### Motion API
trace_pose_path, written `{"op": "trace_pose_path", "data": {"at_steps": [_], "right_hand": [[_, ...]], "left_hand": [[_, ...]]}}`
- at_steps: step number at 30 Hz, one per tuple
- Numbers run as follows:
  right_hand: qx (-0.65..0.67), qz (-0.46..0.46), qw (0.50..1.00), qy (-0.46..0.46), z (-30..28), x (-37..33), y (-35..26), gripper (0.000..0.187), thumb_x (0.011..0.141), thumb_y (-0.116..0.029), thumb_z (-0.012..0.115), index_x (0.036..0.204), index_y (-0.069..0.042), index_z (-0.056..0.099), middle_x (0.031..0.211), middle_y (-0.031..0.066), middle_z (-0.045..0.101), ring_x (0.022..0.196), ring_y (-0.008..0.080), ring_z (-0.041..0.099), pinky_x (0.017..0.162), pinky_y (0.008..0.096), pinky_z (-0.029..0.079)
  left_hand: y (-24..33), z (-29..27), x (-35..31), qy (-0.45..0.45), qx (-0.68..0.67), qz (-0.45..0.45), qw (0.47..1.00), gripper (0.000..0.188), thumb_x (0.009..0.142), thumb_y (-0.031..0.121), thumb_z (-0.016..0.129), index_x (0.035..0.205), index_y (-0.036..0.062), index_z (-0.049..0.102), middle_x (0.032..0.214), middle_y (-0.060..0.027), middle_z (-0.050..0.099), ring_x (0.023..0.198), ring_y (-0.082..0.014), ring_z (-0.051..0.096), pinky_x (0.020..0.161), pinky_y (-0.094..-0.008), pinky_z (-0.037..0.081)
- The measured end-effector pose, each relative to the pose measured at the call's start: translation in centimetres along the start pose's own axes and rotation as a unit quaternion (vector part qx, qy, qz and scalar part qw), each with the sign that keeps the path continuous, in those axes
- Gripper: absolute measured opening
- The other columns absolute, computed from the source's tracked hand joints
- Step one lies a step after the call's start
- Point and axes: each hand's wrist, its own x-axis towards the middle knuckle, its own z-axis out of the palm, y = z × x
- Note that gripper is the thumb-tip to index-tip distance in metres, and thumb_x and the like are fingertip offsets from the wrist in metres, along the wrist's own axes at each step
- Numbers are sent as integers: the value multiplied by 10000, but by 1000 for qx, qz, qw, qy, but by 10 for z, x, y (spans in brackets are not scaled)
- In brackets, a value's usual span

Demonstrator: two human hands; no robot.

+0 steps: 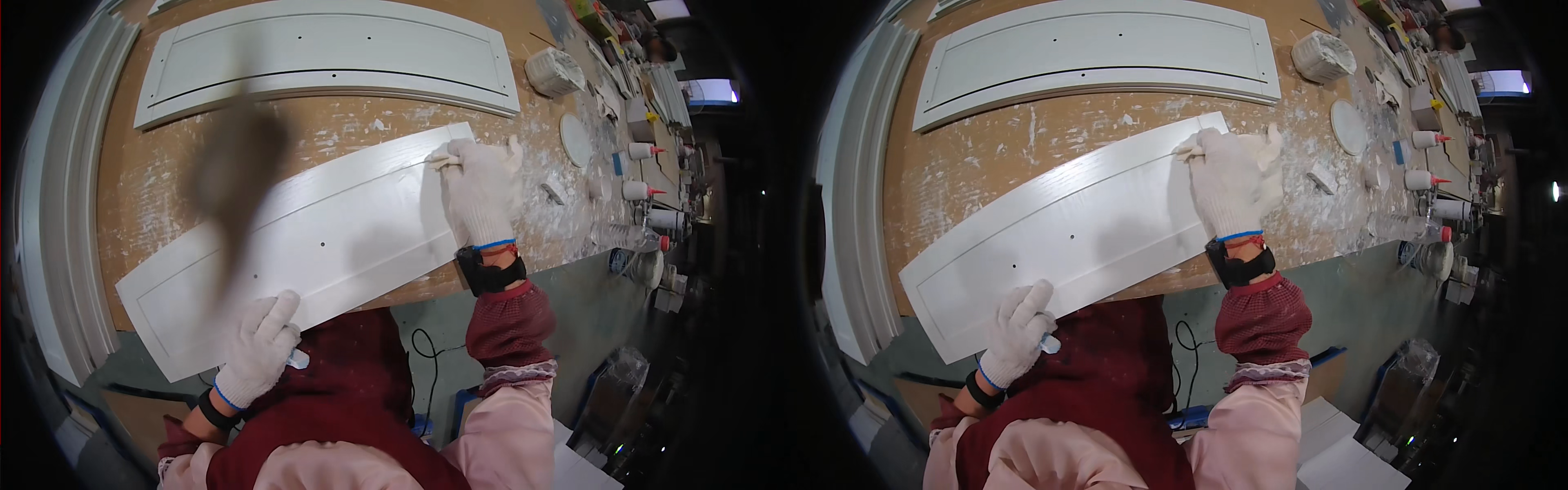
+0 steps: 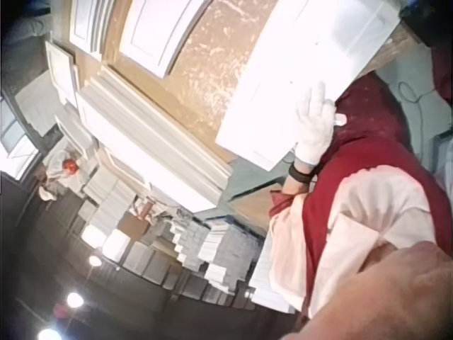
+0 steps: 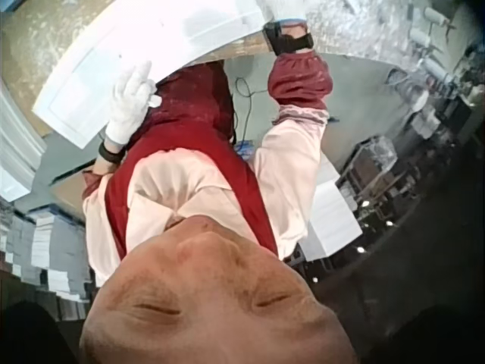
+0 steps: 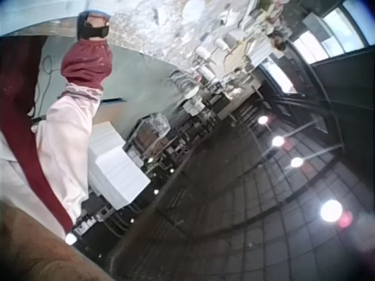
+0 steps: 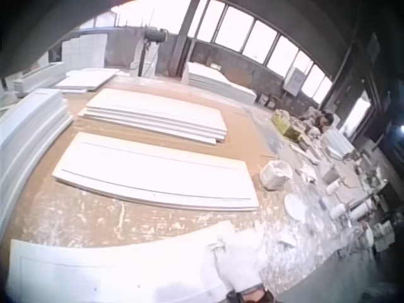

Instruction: Cleaning and inspecting white wooden furniture panels using a cleaning sponge and a rag.

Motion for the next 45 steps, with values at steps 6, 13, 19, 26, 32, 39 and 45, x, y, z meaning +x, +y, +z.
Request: {"op": "trace_pose_path", "data": {"at_steps": [6,13,19,26,32,39,45], "right_hand": [[-112,30,992,57,9,2,1,159,889,-216,568,934,-89,652,881,140,660,836,322,645,734,418,506],[-197,36,979,37,7,6,-6,216,892,-281,570,1005,-139,687,897,131,668,863,310,648,842,417,496],[-62,-9,979,-195,-15,-20,-44,229,857,-234,589,1035,-166,716,874,119,678,846,267,650,968,432,422],[314,133,919,-196,-42,-28,-30,331,794,16,523,1066,-49,699,925,81,691,858,140,635,751,271,506],[144,157,976,42,-43,26,19,285,829,-126,587,1095,-93,683,969,139,703,889,243,671,733,348,527],[-155,20,988,-5,4,49,1,165,877,-214,561,967,-89,619,949,155,633,900,343,646,779,429,518],[-56,-140,983,-105,24,2,-85,183,819,-147,568,985,-85,612,935,154,623,883,337,618,774,439,496]], "left_hand": [[-4,-2,5,0,-31,8,999,183,618,129,702,756,86,592,1229,-131,589,1028,-326,580,828,-442,462],[-8,5,-1,-8,-74,-44,996,178,610,140,705,747,86,605,1201,-86,598,974,-290,589,778,-417,486],[-8,15,-3,25,-56,-59,996,193,599,140,709,757,82,614,1184,-74,601,946,-276,592,737,-394,501],[-7,13,-3,48,-41,-59,996,207,596,122,702,777,80,609,1144,-65,627,907,-269,606,717,-381,505],[-7,6,5,48,-33,-26,998,233,569,122,708,763,89,583,1154,-68,627,896,-273,610,712,-383,506],[-7,2,11,54,-40,18,998,239,560,125,711,755,100,577,1156,-68,625,914,-277,602,728,-394,504],[-8,6,5,21,-64,-20,997,220,556,121,713,738,107,588,1161,-62,623,921,-276,602,738,-397,503]]}}
